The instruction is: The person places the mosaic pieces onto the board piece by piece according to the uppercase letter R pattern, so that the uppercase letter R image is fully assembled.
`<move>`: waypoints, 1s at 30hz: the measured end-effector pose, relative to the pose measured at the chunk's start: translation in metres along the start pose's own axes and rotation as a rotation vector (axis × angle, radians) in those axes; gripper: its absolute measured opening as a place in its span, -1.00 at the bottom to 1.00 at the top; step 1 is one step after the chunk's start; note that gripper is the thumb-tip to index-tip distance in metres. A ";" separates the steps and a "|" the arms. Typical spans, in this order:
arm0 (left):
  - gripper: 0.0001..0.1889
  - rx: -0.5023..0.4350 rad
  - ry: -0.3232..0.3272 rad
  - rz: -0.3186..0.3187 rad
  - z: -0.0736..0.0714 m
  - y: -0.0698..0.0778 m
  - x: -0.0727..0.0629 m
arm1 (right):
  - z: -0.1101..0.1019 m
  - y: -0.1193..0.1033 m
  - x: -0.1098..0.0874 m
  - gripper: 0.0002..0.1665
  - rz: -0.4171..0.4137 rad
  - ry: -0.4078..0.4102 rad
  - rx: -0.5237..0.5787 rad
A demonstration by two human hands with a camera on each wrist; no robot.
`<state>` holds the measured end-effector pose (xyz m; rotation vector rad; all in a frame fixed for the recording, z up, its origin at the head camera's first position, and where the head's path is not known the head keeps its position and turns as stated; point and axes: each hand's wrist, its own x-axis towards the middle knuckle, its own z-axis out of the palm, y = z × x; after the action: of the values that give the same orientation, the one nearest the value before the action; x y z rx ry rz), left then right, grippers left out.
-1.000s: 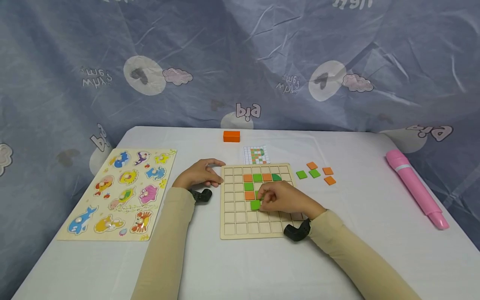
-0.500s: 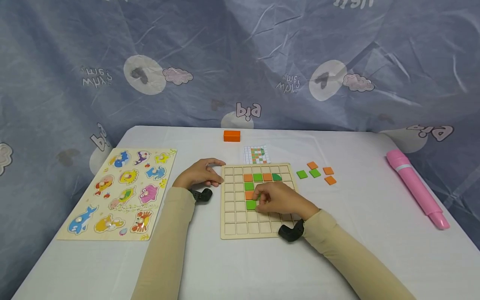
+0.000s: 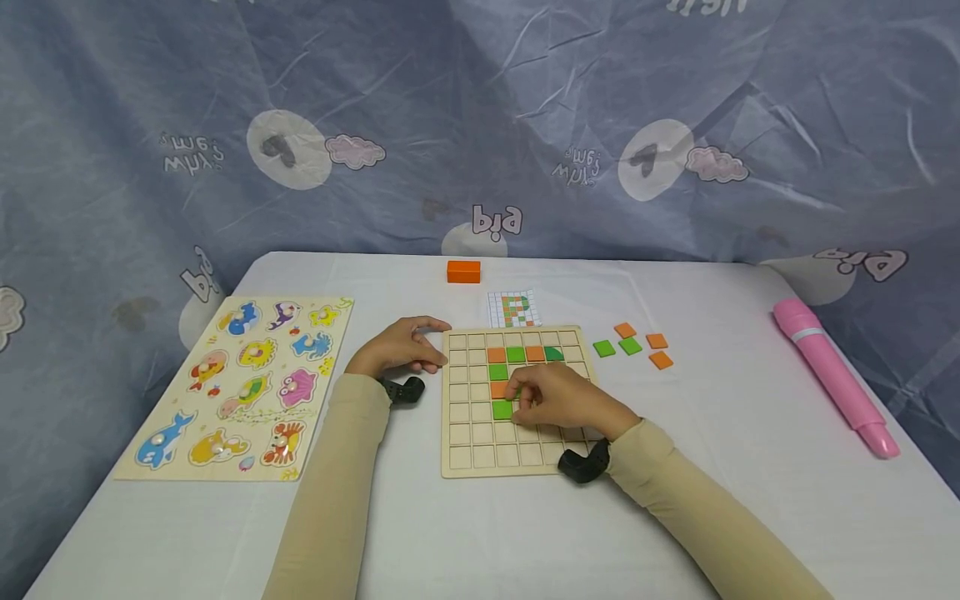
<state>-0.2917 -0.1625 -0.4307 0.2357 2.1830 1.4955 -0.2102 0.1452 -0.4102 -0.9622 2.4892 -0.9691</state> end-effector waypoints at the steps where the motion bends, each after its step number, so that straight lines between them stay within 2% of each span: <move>1: -0.24 0.001 0.001 -0.001 0.000 0.000 0.000 | 0.000 0.001 -0.001 -0.82 0.003 -0.003 0.023; 11: -0.25 0.016 0.009 0.003 0.000 -0.001 0.000 | -0.012 0.017 -0.009 -0.80 -0.011 0.014 0.249; 18: -0.23 0.028 0.001 0.015 0.000 -0.001 -0.001 | -0.028 0.037 -0.024 -0.72 0.065 -0.005 0.513; 25: -0.23 0.022 0.000 0.008 0.001 0.001 -0.001 | -0.050 0.059 -0.048 -0.65 0.139 0.076 0.586; 30: -0.24 0.021 0.014 -0.015 0.001 0.002 -0.002 | -0.069 0.073 -0.067 -0.74 0.114 0.152 0.637</move>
<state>-0.2897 -0.1616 -0.4289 0.2157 2.2070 1.4708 -0.2298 0.2637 -0.4077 -0.5475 2.0775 -1.6949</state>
